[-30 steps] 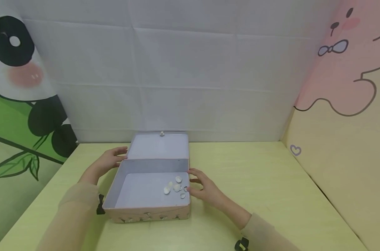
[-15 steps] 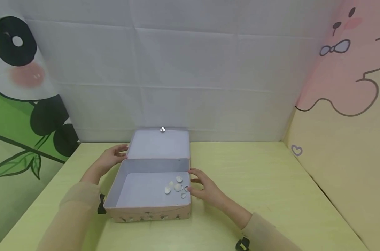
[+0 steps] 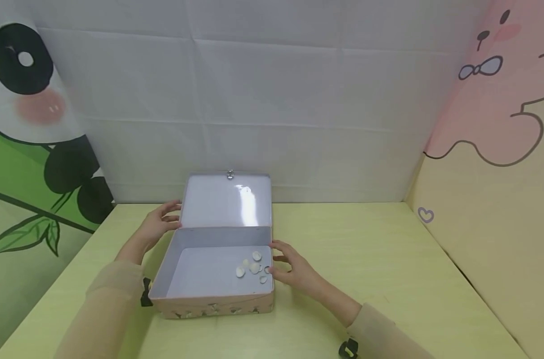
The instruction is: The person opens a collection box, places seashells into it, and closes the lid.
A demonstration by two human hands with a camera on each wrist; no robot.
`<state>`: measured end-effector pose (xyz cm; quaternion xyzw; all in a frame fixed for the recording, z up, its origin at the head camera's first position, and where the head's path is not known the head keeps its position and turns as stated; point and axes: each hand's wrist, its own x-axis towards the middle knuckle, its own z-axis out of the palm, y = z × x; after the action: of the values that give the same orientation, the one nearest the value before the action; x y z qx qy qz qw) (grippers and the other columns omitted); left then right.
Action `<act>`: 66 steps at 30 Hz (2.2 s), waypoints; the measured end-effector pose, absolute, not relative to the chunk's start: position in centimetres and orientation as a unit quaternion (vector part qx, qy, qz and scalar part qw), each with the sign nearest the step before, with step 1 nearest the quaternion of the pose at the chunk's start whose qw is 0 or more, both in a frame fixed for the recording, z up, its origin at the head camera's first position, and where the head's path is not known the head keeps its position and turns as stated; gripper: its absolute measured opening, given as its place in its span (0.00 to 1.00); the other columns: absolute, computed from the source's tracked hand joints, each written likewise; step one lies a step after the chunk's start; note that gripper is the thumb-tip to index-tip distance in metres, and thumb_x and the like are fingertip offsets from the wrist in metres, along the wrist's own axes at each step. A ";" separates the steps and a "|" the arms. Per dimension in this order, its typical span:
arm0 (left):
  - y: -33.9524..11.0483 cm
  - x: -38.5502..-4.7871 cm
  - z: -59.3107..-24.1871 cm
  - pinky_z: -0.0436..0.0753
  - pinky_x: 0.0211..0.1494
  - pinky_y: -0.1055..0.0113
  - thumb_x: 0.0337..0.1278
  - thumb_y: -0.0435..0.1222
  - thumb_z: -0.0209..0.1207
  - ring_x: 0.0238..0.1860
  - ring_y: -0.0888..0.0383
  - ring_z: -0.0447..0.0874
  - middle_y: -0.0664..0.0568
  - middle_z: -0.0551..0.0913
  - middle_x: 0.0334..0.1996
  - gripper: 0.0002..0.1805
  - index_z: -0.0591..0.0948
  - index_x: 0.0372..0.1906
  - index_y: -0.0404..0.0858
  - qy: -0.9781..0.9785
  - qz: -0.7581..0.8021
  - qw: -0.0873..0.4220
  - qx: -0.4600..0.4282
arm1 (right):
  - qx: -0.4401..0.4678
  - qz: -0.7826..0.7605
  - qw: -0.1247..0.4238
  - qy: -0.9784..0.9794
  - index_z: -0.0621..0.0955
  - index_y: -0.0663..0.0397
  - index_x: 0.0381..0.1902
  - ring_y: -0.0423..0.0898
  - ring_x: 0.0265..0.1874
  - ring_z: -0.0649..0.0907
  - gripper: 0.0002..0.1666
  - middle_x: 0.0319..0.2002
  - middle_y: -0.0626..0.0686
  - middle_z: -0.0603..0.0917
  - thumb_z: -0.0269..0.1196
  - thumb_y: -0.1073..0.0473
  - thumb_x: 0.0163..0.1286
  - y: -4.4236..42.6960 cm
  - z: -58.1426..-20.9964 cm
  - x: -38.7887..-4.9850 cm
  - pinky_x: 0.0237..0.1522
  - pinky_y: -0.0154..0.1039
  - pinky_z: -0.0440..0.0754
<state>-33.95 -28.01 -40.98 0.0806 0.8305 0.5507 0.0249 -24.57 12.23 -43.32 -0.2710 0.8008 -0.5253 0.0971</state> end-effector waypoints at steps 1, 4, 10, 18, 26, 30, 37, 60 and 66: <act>-28.1 -33.9 -40.9 0.76 0.46 0.80 0.59 0.23 0.54 0.60 0.45 0.67 0.31 0.55 0.68 0.41 0.47 0.73 0.32 0.830 0.552 0.023 0.081 | -0.272 -0.526 0.100 0.799 0.60 0.51 0.70 0.62 0.62 0.71 0.35 0.72 0.58 0.55 0.59 0.59 0.68 12.3 -43.4 -24.7 0.50 0.51 0.80; -28.2 -33.9 -40.6 0.77 0.46 0.78 0.58 0.23 0.56 0.54 0.56 0.70 0.33 0.56 0.67 0.42 0.47 0.74 0.35 0.832 0.548 0.017 0.086 | -0.272 -0.529 0.109 0.797 0.60 0.50 0.70 0.61 0.62 0.71 0.36 0.72 0.56 0.55 0.60 0.57 0.68 12.4 -43.5 -24.8 0.49 0.48 0.81; -28.5 -33.7 -39.6 0.77 0.45 0.78 0.60 0.26 0.55 0.54 0.57 0.69 0.35 0.56 0.66 0.42 0.47 0.75 0.39 0.849 0.520 0.014 0.088 | -0.256 -0.525 0.131 0.801 0.57 0.49 0.72 0.60 0.62 0.72 0.40 0.73 0.53 0.54 0.60 0.50 0.67 12.6 -43.3 -24.6 0.43 0.45 0.83; -28.4 -33.1 -38.2 0.79 0.50 0.72 0.62 0.29 0.55 0.61 0.44 0.65 0.38 0.56 0.65 0.41 0.47 0.75 0.41 0.847 0.524 0.023 0.090 | -0.254 -0.533 0.136 0.795 0.58 0.44 0.72 0.59 0.62 0.72 0.38 0.73 0.52 0.54 0.60 0.51 0.68 12.7 -43.3 -24.6 0.40 0.44 0.84; -27.7 -32.7 -36.6 0.81 0.52 0.60 0.64 0.44 0.56 0.57 0.52 0.70 0.38 0.62 0.63 0.38 0.55 0.72 0.36 0.852 0.518 -0.018 0.073 | -0.263 -0.532 0.126 0.795 0.57 0.50 0.72 0.60 0.61 0.73 0.38 0.73 0.54 0.54 0.60 0.55 0.68 12.6 -43.0 -24.5 0.41 0.42 0.84; -27.1 -32.7 -35.8 0.82 0.49 0.60 0.61 0.50 0.57 0.56 0.50 0.70 0.38 0.64 0.63 0.40 0.57 0.70 0.34 0.863 0.502 -0.031 0.047 | -0.268 -0.517 0.114 0.805 0.58 0.51 0.72 0.60 0.60 0.74 0.39 0.73 0.55 0.55 0.60 0.54 0.68 12.6 -42.8 -24.4 0.46 0.43 0.83; -26.9 -32.7 -35.0 0.83 0.46 0.55 0.62 0.44 0.58 0.46 0.65 0.73 0.37 0.65 0.57 0.39 0.54 0.71 0.35 0.852 0.519 -0.040 0.061 | -0.280 -0.510 0.104 0.807 0.58 0.53 0.71 0.60 0.59 0.75 0.39 0.73 0.55 0.56 0.60 0.53 0.68 12.7 -43.0 -24.7 0.49 0.46 0.81; -27.1 -32.4 -32.5 0.83 0.47 0.59 0.65 0.45 0.55 0.51 0.60 0.74 0.38 0.64 0.62 0.37 0.54 0.70 0.34 0.870 0.483 -0.045 0.089 | -0.264 -0.551 0.125 0.782 0.59 0.49 0.71 0.62 0.61 0.72 0.37 0.74 0.54 0.53 0.60 0.55 0.68 12.8 -43.4 -24.9 0.43 0.48 0.83; -27.1 -31.5 -31.2 0.83 0.47 0.60 0.67 0.47 0.50 0.50 0.58 0.76 0.37 0.68 0.59 0.31 0.60 0.66 0.33 0.882 0.457 -0.072 0.091 | -0.251 -0.553 0.135 0.783 0.58 0.43 0.71 0.59 0.61 0.72 0.39 0.73 0.54 0.55 0.61 0.50 0.67 12.9 -43.8 -25.1 0.43 0.50 0.83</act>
<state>-31.51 -27.07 -31.19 0.0906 0.8821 0.4566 -0.0724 -25.10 12.89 -43.77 -0.2513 0.7828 -0.5530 0.1350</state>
